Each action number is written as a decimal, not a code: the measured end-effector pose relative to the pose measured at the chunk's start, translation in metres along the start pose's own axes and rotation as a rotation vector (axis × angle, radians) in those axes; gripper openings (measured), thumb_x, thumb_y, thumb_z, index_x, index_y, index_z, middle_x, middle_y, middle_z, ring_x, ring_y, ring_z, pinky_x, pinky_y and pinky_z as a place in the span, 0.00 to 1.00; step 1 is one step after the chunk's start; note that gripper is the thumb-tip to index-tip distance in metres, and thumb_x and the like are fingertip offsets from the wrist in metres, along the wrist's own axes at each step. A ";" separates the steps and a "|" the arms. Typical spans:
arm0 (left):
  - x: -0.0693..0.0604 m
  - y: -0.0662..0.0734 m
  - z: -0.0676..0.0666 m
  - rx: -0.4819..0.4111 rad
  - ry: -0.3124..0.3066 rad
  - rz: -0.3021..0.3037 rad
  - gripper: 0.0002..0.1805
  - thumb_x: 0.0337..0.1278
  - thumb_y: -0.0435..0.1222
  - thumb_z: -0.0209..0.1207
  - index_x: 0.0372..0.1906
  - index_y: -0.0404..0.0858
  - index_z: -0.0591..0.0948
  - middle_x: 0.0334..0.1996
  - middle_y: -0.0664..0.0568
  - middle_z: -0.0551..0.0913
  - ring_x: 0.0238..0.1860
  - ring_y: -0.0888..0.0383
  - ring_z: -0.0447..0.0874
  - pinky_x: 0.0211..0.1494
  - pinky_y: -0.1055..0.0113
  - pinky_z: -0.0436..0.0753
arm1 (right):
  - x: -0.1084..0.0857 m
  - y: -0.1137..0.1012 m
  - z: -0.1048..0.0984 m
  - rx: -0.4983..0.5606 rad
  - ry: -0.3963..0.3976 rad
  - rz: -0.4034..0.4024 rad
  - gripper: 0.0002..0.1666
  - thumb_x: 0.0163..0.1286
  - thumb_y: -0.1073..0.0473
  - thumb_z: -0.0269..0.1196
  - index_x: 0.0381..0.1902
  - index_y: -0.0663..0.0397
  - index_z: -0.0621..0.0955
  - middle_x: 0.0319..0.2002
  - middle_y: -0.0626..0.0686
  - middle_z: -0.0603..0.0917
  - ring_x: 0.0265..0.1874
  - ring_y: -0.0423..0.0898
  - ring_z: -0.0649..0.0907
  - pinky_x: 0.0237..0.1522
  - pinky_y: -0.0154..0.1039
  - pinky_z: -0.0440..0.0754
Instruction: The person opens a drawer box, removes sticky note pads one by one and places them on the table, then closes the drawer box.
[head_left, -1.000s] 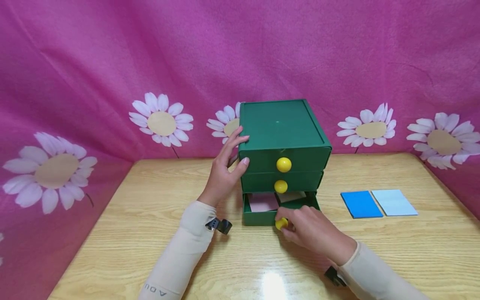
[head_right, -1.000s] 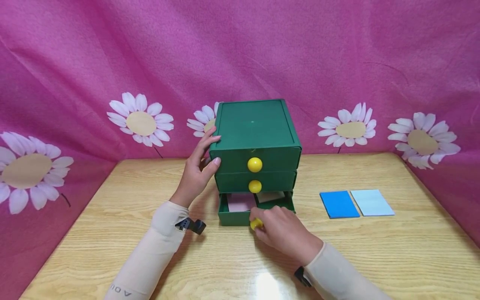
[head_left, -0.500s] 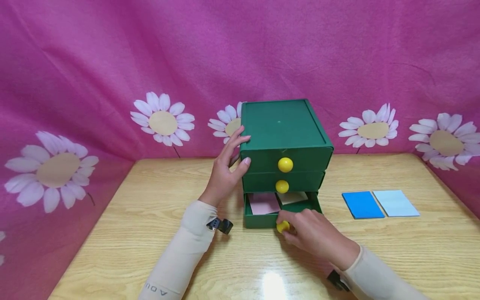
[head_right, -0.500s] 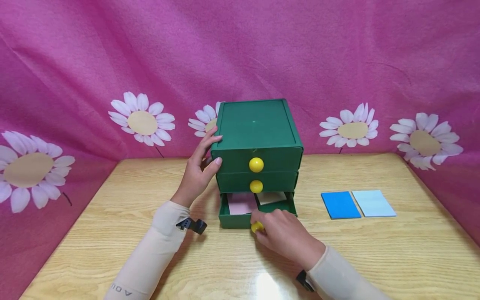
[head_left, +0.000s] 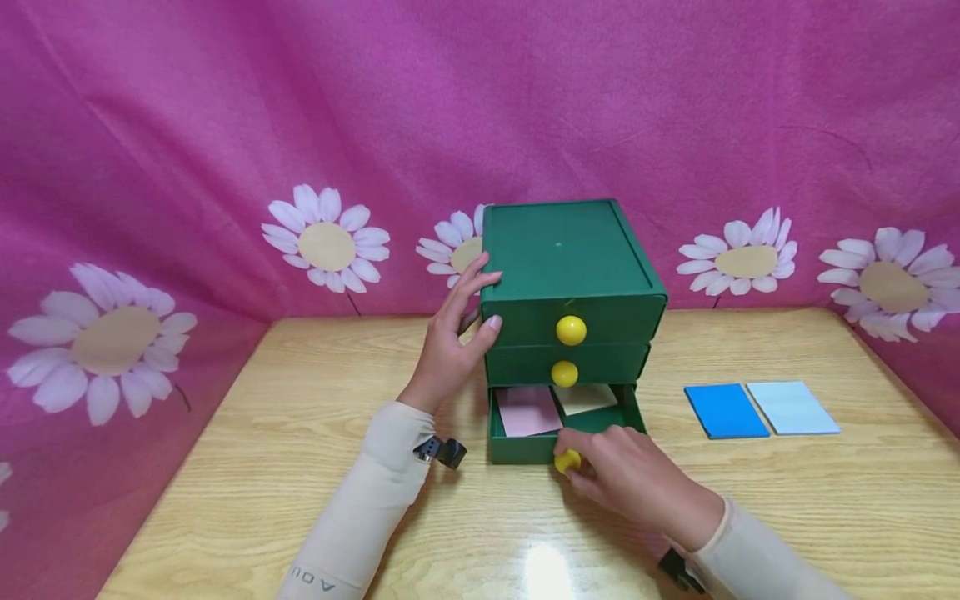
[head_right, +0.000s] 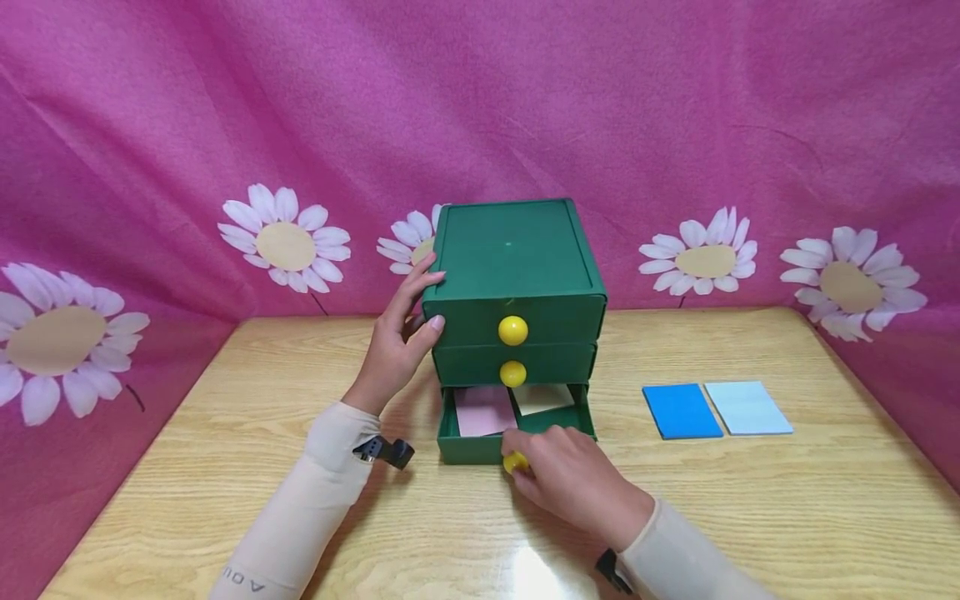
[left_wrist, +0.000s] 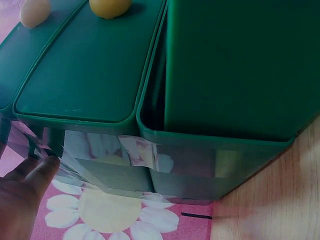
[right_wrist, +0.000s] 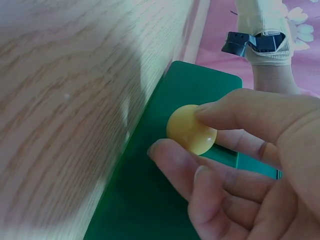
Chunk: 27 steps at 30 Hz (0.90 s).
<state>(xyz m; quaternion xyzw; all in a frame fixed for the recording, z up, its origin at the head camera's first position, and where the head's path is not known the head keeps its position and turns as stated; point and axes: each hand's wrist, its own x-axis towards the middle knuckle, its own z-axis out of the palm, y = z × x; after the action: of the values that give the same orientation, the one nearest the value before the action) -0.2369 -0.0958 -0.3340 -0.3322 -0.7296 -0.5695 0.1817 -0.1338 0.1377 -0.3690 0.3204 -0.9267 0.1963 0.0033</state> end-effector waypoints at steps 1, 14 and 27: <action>0.000 0.005 0.000 -0.006 0.000 -0.003 0.27 0.63 0.35 0.53 0.68 0.45 0.68 0.75 0.59 0.55 0.73 0.60 0.55 0.67 0.51 0.68 | 0.000 0.000 0.000 -0.004 0.000 0.000 0.10 0.59 0.61 0.69 0.37 0.44 0.80 0.17 0.35 0.73 0.15 0.31 0.70 0.20 0.29 0.72; 0.001 0.001 0.000 -0.003 -0.002 0.020 0.26 0.64 0.38 0.53 0.67 0.47 0.69 0.74 0.59 0.56 0.73 0.59 0.56 0.67 0.51 0.68 | -0.002 -0.004 -0.003 -0.003 -0.039 0.014 0.10 0.60 0.60 0.69 0.37 0.43 0.79 0.19 0.35 0.75 0.17 0.31 0.71 0.23 0.30 0.74; 0.001 0.014 -0.001 -0.016 -0.005 0.024 0.27 0.63 0.32 0.53 0.67 0.41 0.68 0.75 0.54 0.56 0.73 0.57 0.55 0.67 0.48 0.67 | -0.006 -0.006 -0.001 -0.002 -0.043 0.005 0.11 0.59 0.61 0.68 0.35 0.41 0.77 0.19 0.34 0.74 0.16 0.31 0.71 0.23 0.29 0.73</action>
<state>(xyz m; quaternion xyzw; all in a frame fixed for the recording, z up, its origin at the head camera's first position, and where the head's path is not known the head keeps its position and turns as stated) -0.2282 -0.0946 -0.3236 -0.3437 -0.7215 -0.5722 0.1842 -0.1260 0.1375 -0.3667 0.3220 -0.9276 0.1885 -0.0169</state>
